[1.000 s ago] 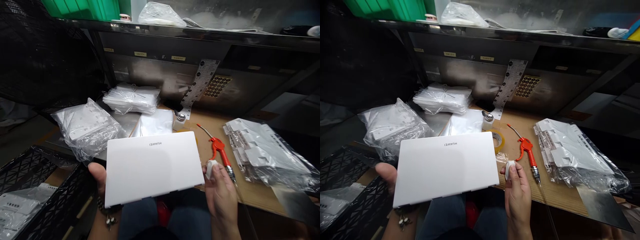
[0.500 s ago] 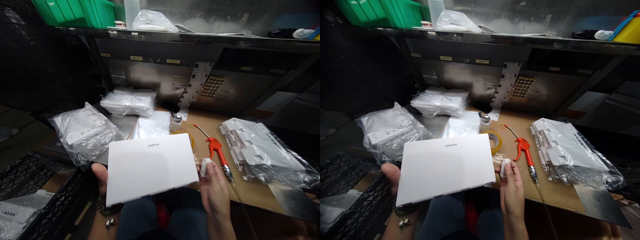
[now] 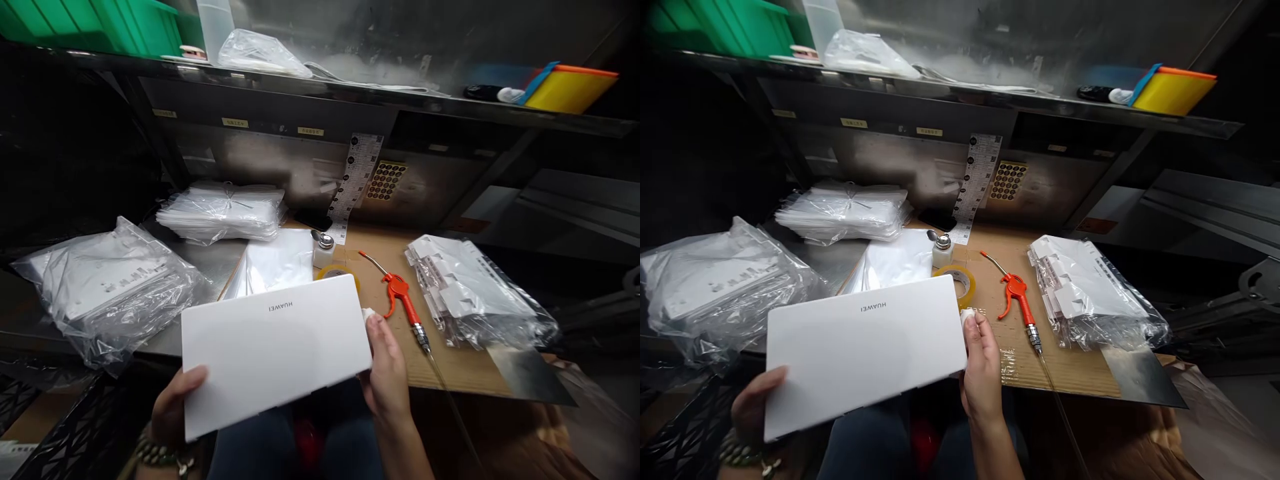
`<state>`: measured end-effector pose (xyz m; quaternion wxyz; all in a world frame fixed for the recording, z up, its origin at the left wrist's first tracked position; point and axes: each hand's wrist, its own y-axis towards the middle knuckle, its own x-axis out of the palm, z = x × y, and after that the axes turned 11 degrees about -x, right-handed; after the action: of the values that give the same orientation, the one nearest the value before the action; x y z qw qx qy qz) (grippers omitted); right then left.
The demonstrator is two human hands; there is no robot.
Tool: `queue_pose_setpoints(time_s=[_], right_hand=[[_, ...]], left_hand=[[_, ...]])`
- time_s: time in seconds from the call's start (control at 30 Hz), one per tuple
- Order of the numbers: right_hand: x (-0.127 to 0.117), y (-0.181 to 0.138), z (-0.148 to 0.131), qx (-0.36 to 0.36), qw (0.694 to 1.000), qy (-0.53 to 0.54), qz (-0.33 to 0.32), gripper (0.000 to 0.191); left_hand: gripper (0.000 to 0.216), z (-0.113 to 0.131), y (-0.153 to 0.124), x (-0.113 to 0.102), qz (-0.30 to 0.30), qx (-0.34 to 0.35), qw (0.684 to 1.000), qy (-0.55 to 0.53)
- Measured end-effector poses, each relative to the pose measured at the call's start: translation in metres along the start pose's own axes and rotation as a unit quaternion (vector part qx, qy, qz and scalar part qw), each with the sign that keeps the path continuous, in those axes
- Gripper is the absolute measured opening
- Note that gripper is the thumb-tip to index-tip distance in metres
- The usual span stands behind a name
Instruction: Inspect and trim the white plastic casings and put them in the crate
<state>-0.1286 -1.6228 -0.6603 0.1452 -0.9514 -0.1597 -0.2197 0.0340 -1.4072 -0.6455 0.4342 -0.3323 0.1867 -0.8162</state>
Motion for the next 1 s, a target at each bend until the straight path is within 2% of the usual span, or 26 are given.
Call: queue_pose_setpoints(time_s=[0.07, 0.17, 0.27, 0.37, 0.47, 0.57, 0.63, 0.73, 0.93, 1.0], right_hand=[[-0.005, 0.003, 0.005, -0.064, 0.997, -0.025, -0.016, 0.046], [-0.014, 0.012, 0.01, -0.159, 0.982, -0.071, -0.071, 0.043], [-0.019, 0.022, 0.005, -0.225, 0.958, -0.128, -0.125, 0.035], [-0.02, 0.028, -0.009, -0.272, 0.947, -0.144, -0.089, 0.027], [-0.018, 0.029, -0.023, -0.222, 0.97, -0.071, -0.072, 0.027], [-0.015, 0.028, -0.03, -0.127, 0.987, -0.001, -0.102, 0.031], [-0.011, 0.027, -0.031, -0.076, 0.991, 0.022, -0.112, 0.035], [-0.006, 0.026, -0.031, -0.025, 0.994, 0.044, -0.095, 0.041], [0.001, 0.028, -0.03, -0.008, 0.997, 0.069, -0.041, 0.032], [0.004, 0.024, -0.034, -0.034, 0.996, 0.078, -0.039, 0.026]], left_hand=[[0.069, 0.008, -0.003, 0.01, 0.036, -0.005, 0.999, 0.033], [0.075, 0.014, -0.005, 0.022, 0.088, 0.055, 0.993, 0.049], [0.042, 0.015, -0.008, 0.026, 0.14, 0.141, 0.974, 0.109], [0.017, 0.021, -0.013, 0.026, 0.12, 0.21, 0.945, 0.22], [0.013, 0.029, -0.012, 0.027, 0.045, 0.268, 0.911, 0.309], [0.012, 0.032, -0.004, 0.027, -0.024, 0.317, 0.885, 0.34], [0.012, 0.031, 0.002, 0.028, -0.054, 0.325, 0.881, 0.339], [0.012, 0.03, 0.005, 0.03, -0.064, 0.319, 0.883, 0.339], [0.017, 0.035, 0.002, 0.032, -0.123, 0.316, 0.879, 0.335], [0.023, 0.034, 0.002, 0.031, -0.1, 0.324, 0.892, 0.299]])
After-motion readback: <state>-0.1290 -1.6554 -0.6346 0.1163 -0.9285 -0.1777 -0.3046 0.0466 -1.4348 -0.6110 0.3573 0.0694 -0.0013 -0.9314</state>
